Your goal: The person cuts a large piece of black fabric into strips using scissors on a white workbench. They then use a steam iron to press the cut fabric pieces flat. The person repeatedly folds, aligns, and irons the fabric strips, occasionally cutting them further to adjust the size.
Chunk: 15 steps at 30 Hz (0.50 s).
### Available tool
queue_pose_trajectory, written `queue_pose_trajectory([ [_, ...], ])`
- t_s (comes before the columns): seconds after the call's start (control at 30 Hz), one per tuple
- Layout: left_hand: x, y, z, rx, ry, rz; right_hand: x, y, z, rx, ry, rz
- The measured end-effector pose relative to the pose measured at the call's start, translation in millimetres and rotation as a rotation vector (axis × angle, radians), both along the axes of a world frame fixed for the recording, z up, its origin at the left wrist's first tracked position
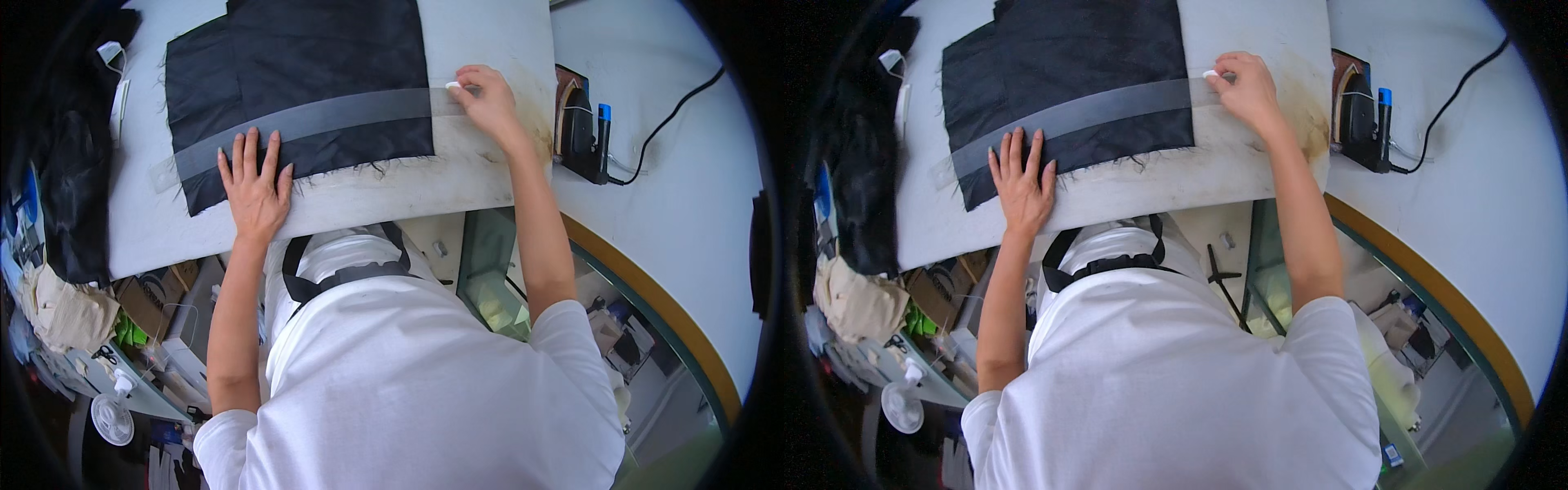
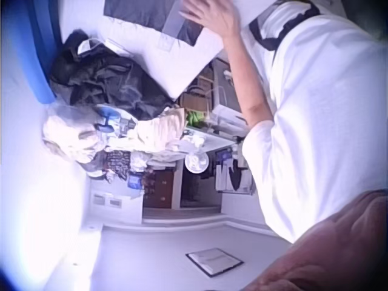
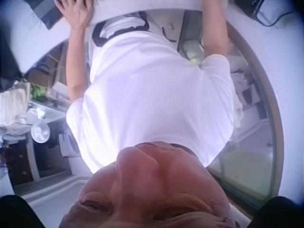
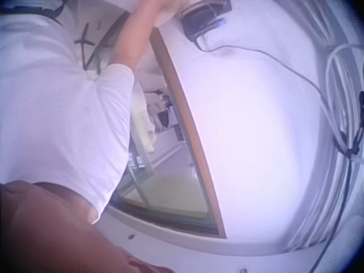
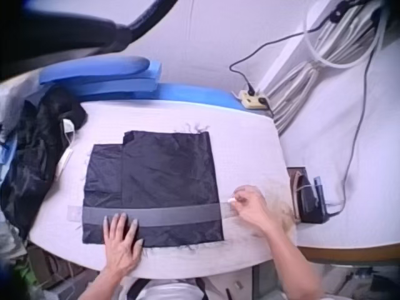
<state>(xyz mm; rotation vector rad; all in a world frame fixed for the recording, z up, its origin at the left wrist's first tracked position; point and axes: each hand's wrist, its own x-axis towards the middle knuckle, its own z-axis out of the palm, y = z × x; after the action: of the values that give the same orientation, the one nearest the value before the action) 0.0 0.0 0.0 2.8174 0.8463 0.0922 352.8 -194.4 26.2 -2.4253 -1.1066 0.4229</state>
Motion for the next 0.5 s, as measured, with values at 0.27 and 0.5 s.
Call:
queue_pose_trajectory([
  [0.27,-3,7,0,-0.016,-0.077,-0.01,-127,102,-21,0.46,0.13,0.201],
  [0.5,-4,9,2,-0.057,-0.117,-0.005,-165,167,-42,0.528,-0.079,0.389],
])
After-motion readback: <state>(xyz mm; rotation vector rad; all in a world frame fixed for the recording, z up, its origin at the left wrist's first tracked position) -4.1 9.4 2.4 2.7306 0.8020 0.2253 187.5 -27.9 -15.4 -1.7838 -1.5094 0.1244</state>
